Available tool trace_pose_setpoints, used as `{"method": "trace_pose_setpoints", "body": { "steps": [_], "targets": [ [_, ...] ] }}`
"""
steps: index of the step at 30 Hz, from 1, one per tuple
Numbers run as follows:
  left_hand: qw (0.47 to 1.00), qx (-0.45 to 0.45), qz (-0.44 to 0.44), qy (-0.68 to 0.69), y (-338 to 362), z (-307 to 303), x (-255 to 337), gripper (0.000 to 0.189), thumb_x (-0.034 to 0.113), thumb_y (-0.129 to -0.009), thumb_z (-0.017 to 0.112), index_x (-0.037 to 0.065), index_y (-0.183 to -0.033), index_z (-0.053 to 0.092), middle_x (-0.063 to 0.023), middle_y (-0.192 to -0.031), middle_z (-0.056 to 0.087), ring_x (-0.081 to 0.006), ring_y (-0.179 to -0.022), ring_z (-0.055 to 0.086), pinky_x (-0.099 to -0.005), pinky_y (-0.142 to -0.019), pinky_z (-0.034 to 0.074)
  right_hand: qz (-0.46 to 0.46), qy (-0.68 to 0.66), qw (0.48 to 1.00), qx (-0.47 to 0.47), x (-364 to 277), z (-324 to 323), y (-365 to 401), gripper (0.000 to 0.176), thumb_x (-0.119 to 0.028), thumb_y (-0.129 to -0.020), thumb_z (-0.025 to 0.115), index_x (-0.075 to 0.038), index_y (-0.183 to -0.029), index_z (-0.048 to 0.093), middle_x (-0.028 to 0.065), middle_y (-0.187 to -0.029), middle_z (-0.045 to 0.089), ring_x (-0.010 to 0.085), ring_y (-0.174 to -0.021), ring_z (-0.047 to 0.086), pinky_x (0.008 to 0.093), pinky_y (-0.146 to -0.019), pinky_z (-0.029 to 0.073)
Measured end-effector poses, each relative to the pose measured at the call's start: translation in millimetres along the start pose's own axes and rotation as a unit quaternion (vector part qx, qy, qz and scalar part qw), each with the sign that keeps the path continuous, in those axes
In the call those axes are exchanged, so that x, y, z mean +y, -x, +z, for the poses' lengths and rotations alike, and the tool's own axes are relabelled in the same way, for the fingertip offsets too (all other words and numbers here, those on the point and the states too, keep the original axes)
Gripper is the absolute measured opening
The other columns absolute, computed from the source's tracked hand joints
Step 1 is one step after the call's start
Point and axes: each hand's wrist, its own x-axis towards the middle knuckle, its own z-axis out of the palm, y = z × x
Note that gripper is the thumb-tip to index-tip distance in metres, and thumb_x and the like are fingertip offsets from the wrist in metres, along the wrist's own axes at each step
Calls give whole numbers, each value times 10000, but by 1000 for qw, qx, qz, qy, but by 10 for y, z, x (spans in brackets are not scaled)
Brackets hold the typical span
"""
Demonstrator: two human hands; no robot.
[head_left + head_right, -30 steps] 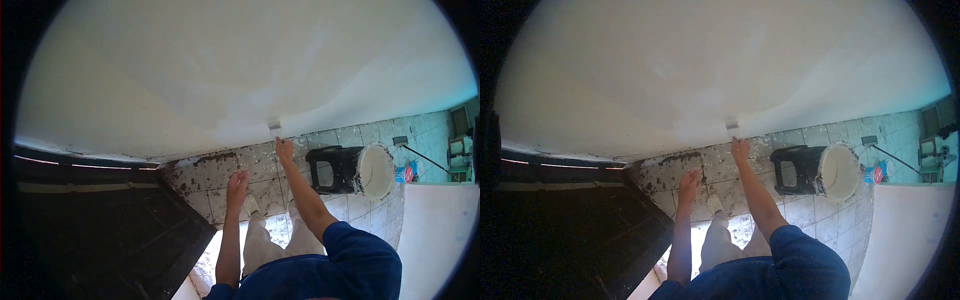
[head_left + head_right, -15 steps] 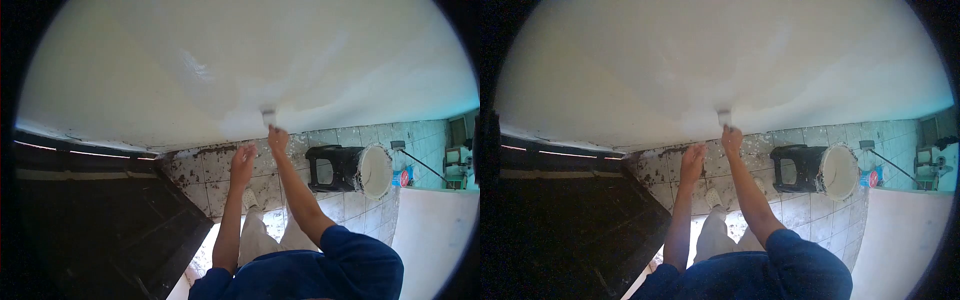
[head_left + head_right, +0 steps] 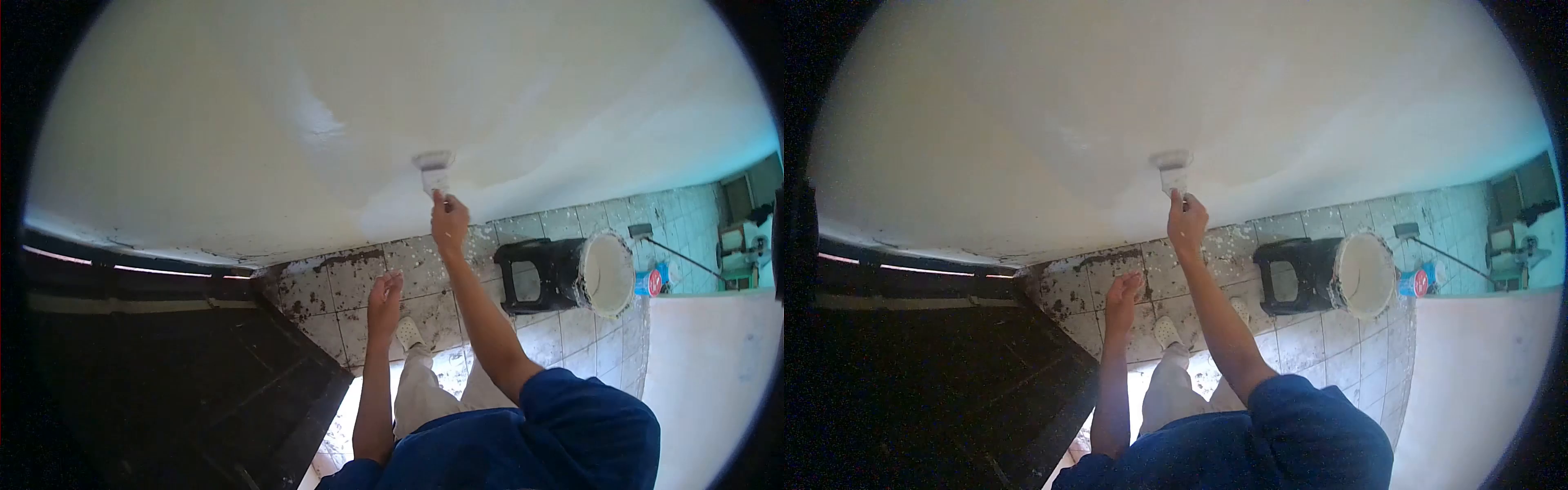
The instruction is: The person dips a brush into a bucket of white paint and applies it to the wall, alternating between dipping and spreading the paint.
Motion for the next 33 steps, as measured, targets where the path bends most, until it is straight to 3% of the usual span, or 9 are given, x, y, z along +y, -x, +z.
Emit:
{"method": "trace_pose_setpoints", "body": {
  "steps": [3, 5, 11, 13, 18, 24, 27, 31, 33],
  "targets": [
    [1000, -7, -17, -25, 51, 33, 1, 361, 279, -908, 559, -2, -1133, 545, -106, -1125, 581, -178, -1042, 532, -300, -885, 421, -33, 164, 986, -18, 1639, 357, 141, 432, -366, -854, 554, 56, -777, 604, 244, -691, 591, 422, -641, 568, 460, -606, 419],
    [999, 0, -29, -37, 96, 105, -1, 372, 287, -905, 563, -1, -1139, 540, -106, -1130, 580, -180, -1046, 531, -300, -885, 421, 122, 167, 973, -103, 1745, -86, 273, 431, -367, -844, 569, 51, -753, 618, 237, -674, 590, 375, -664, 591, 443, -628, 431],
    [994, -69, -52, -64, 51, 922, -325, 378, 296, -905, 562, 4, -1143, 538, -111, -1132, 581, -192, -1074, 528, -304, -896, 415, 89, 147, 984, -54, 1795, -2432, 286, 409, -341, -850, 597, 28, -677, 570, 151, -563, 541, 244, -492, 459, 394, -510, 368],
    [989, -121, -47, -68, 81, 1482, -381, 385, 303, -908, 558, 5, -1151, 537, -116, -1123, 586, -199, -1078, 531, -314, -902, 414, 112, 213, 968, -67, 1577, -3348, 96, 333, -313, -853, 581, 9, -767, 586, 237, -640, 545, 396, -617, 557, 447, -568, 400],
    [929, -307, -10, -207, 219, 2918, -725, 459, 311, -895, 572, 2, -1225, 495, -160, -1203, 543, -254, -1111, 522, -340, -950, 390, 109, 372, 919, -69, 1689, -4820, -567, 295, -280, -835, 571, 13, -826, 604, 252, -725, 587, 424, -745, 588, 477, -659, 446],
    [882, -363, 94, -284, 427, 4155, -1300, 505, 261, -898, 555, 6, -1310, 412, -177, -1373, 395, -284, -1249, 418, -369, -1021, 335, 79, 546, 781, -294, 2728, -4744, -1259, 166, -97, -741, 582, 18, -827, 665, 201, -839, 657, 345, -794, 652, 423, -712, 526],
    [863, -338, 175, -333, 520, 4369, -1518, 536, 234, -902, 542, 15, -1356, 357, -160, -1419, 339, -279, -1280, 384, -377, -1038, 318, 29, 533, 759, -372, 3247, -4496, -1345, 174, -49, -690, 567, -1, -819, 675, 196, -855, 659, 333, -815, 655, 419, -707, 531],
    [884, -315, 167, -302, 595, 4381, -1625, 554, 213, -897, 543, 17, -1371, 334, -165, -1424, 330, -287, -1301, 354, -374, -1047, 308, 18, 531, 775, -342, 3671, -4456, -1423, 160, -105, -705, 570, -8, -803, 650, 197, -826, 645, 342, -813, 640, 437, -698, 512],
    [908, -294, 189, -232, 580, 4293, -1704, 439, 191, -881, 559, 15, -1270, 456, -180, -1427, 325, -325, -1301, 345, -386, -1057, 291, 29, 505, 806, -308, 3586, -4672, -1482, 200, -202, -741, 570, -19, -803, 623, 209, -797, 618, 362, -765, 607, 468, -678, 470]
  ]
}}
